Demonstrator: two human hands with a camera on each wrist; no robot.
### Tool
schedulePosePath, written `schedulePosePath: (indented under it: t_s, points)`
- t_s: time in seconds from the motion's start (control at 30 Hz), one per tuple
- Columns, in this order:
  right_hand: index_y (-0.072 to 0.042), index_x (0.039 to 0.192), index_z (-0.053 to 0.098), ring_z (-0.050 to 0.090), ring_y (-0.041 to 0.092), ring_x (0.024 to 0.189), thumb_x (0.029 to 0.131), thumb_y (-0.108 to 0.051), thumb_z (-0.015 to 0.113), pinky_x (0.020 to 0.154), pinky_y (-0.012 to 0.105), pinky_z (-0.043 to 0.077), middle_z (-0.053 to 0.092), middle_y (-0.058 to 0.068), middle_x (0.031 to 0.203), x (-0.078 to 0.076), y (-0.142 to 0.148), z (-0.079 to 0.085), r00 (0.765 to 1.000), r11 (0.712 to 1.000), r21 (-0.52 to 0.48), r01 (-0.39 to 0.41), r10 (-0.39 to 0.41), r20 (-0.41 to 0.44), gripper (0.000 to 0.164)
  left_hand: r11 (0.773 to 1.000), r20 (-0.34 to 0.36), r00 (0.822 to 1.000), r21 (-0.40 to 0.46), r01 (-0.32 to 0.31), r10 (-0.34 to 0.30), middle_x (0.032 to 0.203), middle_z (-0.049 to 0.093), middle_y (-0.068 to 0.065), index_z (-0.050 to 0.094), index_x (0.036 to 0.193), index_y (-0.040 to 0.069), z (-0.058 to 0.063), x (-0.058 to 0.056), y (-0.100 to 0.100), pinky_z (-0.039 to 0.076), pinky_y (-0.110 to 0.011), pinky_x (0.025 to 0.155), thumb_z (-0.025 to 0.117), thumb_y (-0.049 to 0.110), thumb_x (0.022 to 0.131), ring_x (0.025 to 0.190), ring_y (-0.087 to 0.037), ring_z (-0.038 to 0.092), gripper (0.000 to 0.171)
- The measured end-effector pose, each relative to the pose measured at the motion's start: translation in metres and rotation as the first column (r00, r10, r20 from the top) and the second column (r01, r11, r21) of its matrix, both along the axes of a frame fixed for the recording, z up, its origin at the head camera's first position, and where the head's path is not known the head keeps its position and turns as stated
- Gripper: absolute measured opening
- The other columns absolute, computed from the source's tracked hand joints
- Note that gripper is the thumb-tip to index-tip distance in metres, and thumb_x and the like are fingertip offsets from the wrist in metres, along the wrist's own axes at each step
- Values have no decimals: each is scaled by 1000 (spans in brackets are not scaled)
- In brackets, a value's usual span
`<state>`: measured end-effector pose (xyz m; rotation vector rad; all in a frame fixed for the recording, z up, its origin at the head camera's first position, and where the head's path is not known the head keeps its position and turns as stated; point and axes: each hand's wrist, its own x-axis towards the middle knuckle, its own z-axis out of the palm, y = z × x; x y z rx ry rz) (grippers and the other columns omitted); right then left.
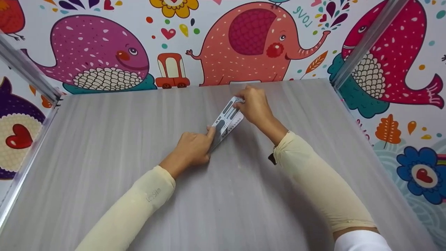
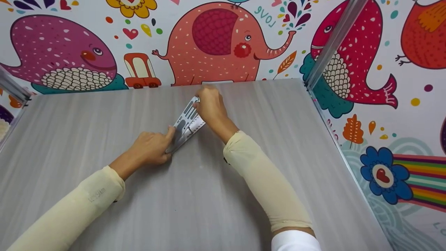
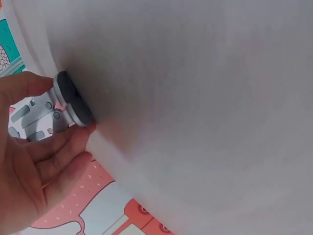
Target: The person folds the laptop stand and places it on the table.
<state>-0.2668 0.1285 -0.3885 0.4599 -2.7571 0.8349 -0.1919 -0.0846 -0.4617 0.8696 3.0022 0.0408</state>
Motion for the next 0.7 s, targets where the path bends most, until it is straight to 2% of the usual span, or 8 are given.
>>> schedulePosePath:
  t_s: [0.17, 0.43, 0.57, 0.7]
  points:
    - [-5, 109, 80, 65, 22, 86, 86, -13, 82, 72, 34, 56, 71, 11, 94, 3, 0, 1, 1000, 1000, -7, 15, -15, 0, 24, 1000, -1, 1000, -4, 14, -14, 75, 69, -11, 39, 139, 1, 1, -2, -2, 51, -50, 55, 69, 21, 82, 66, -34, 66, 67]
    - [-3, 106, 80, 63, 24, 84, 85, -13, 83, 69, 35, 52, 71, 13, 92, 1, -1, -2, 998, 999, 33, 5, -3, -58, 23, 1000, -18, 1000, 6, 17, -17, 78, 71, -14, 40, 137, 1, 1, -3, -6, 54, -52, 58, 69, 18, 81, 70, -35, 70, 65]
    - [-3, 107, 80, 64, 23, 86, 86, -14, 83, 71, 35, 55, 69, 12, 92, 2, 1, -4, 999, 1000, 0, -3, 3, -40, 24, 1000, -14, 1000, 12, -20, 20, 81, 72, -14, 40, 141, 3, -1, 0, -8, 54, -52, 60, 65, 21, 88, 71, -36, 70, 61]
    - [-5, 111, 78, 66, 24, 90, 87, -16, 82, 75, 35, 58, 67, 12, 96, 0, 4, -8, 1000, 999, -50, -22, 21, -13, 27, 995, 8, 995, 36, -96, 95, 85, 73, -15, 38, 150, 6, -1, 7, -8, 54, -52, 61, 69, 25, 91, 71, -37, 70, 69]
